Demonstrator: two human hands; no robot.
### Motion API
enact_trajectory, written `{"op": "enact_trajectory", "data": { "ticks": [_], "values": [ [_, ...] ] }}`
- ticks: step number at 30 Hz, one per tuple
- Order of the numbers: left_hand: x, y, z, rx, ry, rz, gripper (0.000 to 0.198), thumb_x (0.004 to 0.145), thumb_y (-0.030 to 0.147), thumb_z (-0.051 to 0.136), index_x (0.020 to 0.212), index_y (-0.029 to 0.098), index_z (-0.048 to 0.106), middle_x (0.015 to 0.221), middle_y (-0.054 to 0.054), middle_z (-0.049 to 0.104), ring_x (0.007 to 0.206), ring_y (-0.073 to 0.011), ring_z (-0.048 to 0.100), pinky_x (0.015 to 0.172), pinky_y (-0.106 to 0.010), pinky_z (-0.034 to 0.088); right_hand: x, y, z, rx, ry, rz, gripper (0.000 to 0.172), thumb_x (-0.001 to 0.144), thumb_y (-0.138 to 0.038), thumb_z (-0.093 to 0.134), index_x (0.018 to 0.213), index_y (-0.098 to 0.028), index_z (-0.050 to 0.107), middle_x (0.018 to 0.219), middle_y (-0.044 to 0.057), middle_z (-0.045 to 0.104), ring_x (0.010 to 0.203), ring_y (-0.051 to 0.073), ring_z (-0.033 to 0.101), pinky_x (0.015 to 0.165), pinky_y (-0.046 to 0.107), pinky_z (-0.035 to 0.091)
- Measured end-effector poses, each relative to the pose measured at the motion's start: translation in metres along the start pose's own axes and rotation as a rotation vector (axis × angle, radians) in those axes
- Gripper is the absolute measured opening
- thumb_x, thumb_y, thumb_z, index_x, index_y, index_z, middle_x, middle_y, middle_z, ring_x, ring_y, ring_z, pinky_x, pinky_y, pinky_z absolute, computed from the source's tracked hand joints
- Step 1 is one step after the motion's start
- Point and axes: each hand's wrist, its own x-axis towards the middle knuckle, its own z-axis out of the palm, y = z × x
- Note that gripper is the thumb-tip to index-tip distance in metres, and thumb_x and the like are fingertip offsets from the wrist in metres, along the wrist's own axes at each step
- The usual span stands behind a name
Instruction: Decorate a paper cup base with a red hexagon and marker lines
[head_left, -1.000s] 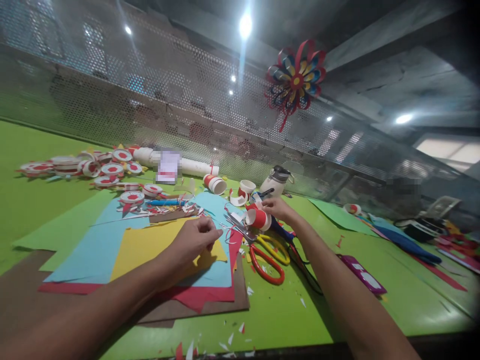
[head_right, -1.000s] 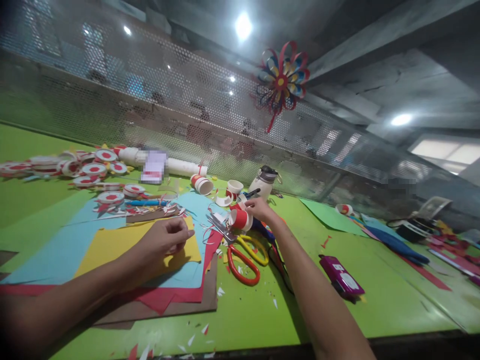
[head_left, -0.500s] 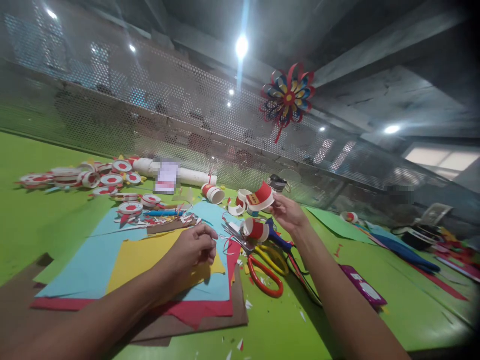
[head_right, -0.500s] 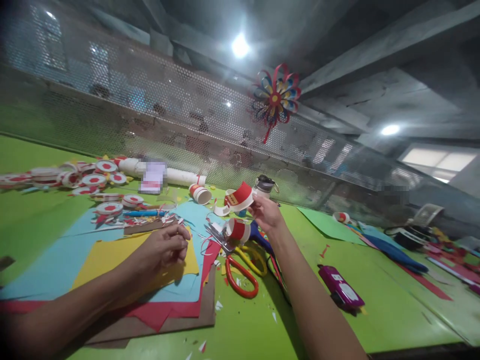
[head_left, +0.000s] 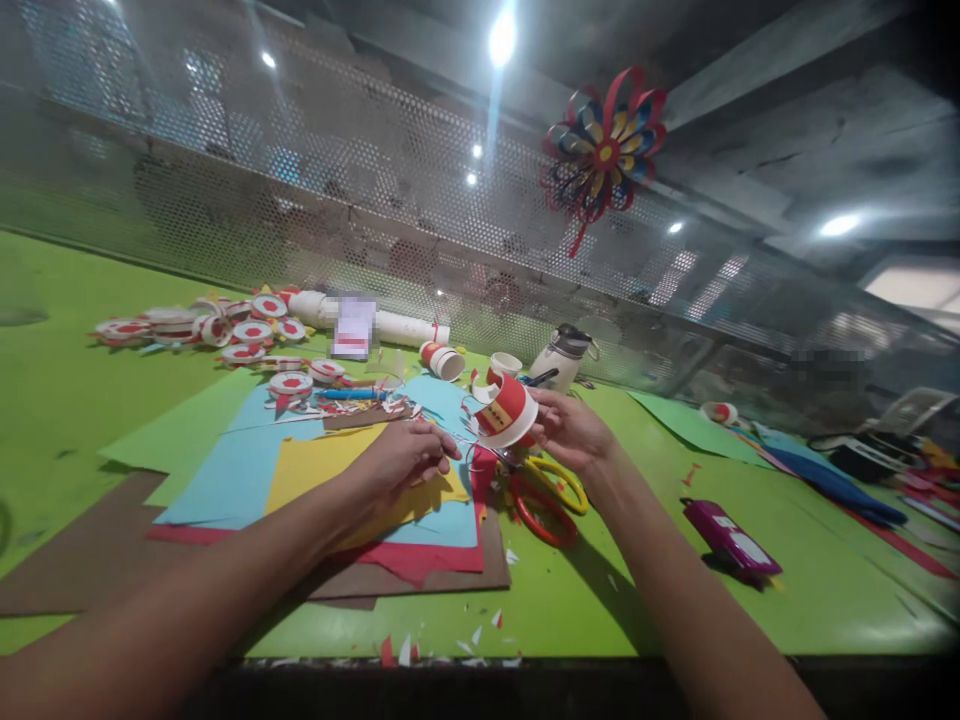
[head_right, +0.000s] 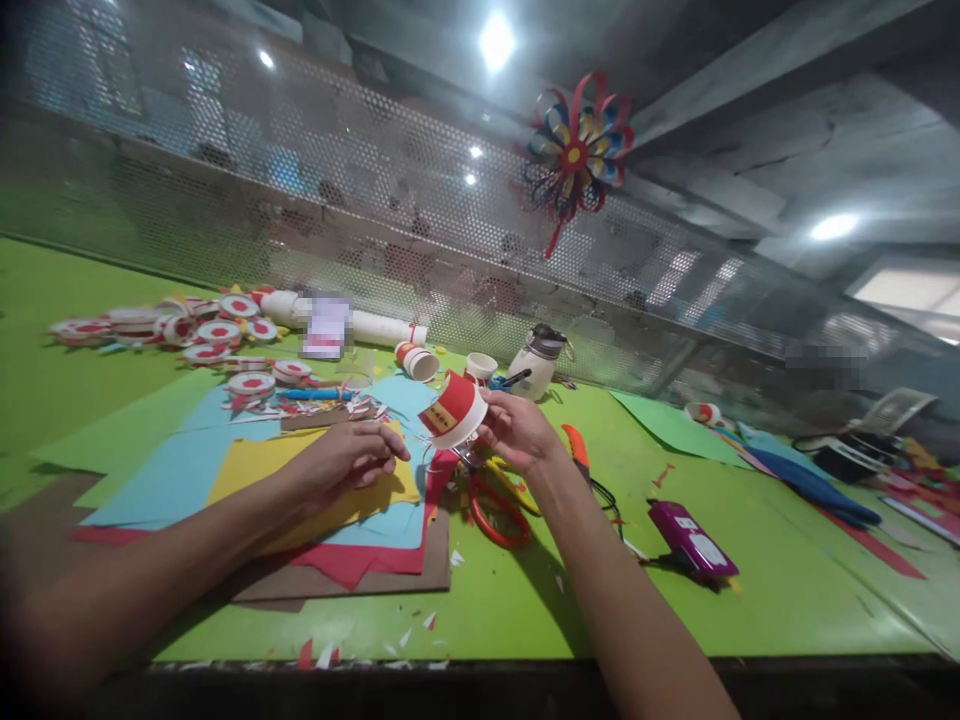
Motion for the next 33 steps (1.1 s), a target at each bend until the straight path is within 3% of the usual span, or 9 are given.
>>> {"op": "enact_trajectory", "data": {
  "ticks": [5,11,14,17,22,29,33],
  "values": [
    [0.006,-0.005,-0.004,-0.004,0.028,-0.007,0.014,0.057,0.014,0.057,0.071,0.013,0.058,0.065,-0.002,0.061,0.045,-0.0043,0.043,0.039,-0.015,0.021,-0.004,0.006,0.005,-0.036,-0.009,-0.011,0.005,0.086,-0.017,0.06,0.085,-0.012,0.063,0.064,-0.002,0.06,0.049,0.007,0.053,0.042,0.017,0.045],
    [0.008,-0.009,-0.005,0.04,0.017,-0.004,0.023,0.058,0.017,0.063,0.081,0.013,0.06,0.067,-0.001,0.061,0.049,-0.0054,0.046,0.042,-0.015,0.024,0.003,0.0,0.002,-0.213,0.057,-0.11,0.016,0.093,-0.027,0.057,0.097,-0.012,0.061,0.083,0.0,0.063,0.063,0.009,0.059,0.054,0.022,0.051],
    [0.008,-0.01,-0.003,0.069,0.024,-0.009,0.022,0.057,0.016,0.063,0.078,0.013,0.06,0.065,-0.001,0.061,0.049,-0.0059,0.048,0.044,-0.016,0.027,0.024,-0.016,-0.002,-0.342,0.153,-0.2,0.021,0.093,-0.029,0.056,0.107,-0.013,0.06,0.098,0.004,0.064,0.076,0.014,0.063,0.065,0.029,0.055],
    [0.008,-0.009,-0.002,0.095,0.02,-0.006,0.019,0.056,0.015,0.06,0.074,0.013,0.06,0.063,0.0,0.061,0.047,-0.006,0.045,0.042,-0.017,0.023,0.054,-0.031,-0.004,-0.495,0.25,-0.253,0.029,0.093,-0.031,0.056,0.118,-0.015,0.057,0.114,0.008,0.061,0.093,0.019,0.063,0.078,0.038,0.055],
    [0.006,-0.009,-0.002,0.133,0.004,0.012,0.016,0.057,0.016,0.058,0.072,0.013,0.06,0.063,0.0,0.062,0.048,-0.0066,0.045,0.045,-0.019,0.024,0.085,-0.033,-0.017,-0.78,0.297,-0.204,0.031,0.092,-0.03,0.057,0.119,-0.016,0.057,0.119,0.009,0.06,0.099,0.022,0.062,0.083,0.042,0.053],
    [0.007,-0.014,-0.001,0.164,-0.035,0.026,0.016,0.057,0.016,0.057,0.072,0.014,0.061,0.062,0.0,0.061,0.048,-0.0075,0.045,0.046,-0.02,0.026,0.049,-0.01,-0.064,-1.039,0.32,-0.12,0.029,0.092,-0.031,0.057,0.117,-0.016,0.059,0.12,0.008,0.06,0.101,0.023,0.061,0.084,0.042,0.052],
    [0.008,-0.015,-0.001,0.191,-0.033,0.022,0.015,0.057,0.014,0.056,0.071,0.014,0.061,0.059,0.001,0.06,0.046,-0.0069,0.044,0.045,-0.021,0.025,0.033,0.011,-0.072,-1.005,0.265,-0.081,0.028,0.092,-0.03,0.058,0.115,-0.015,0.059,0.116,0.008,0.061,0.098,0.021,0.062,0.082,0.041,0.053]
  ]
}}
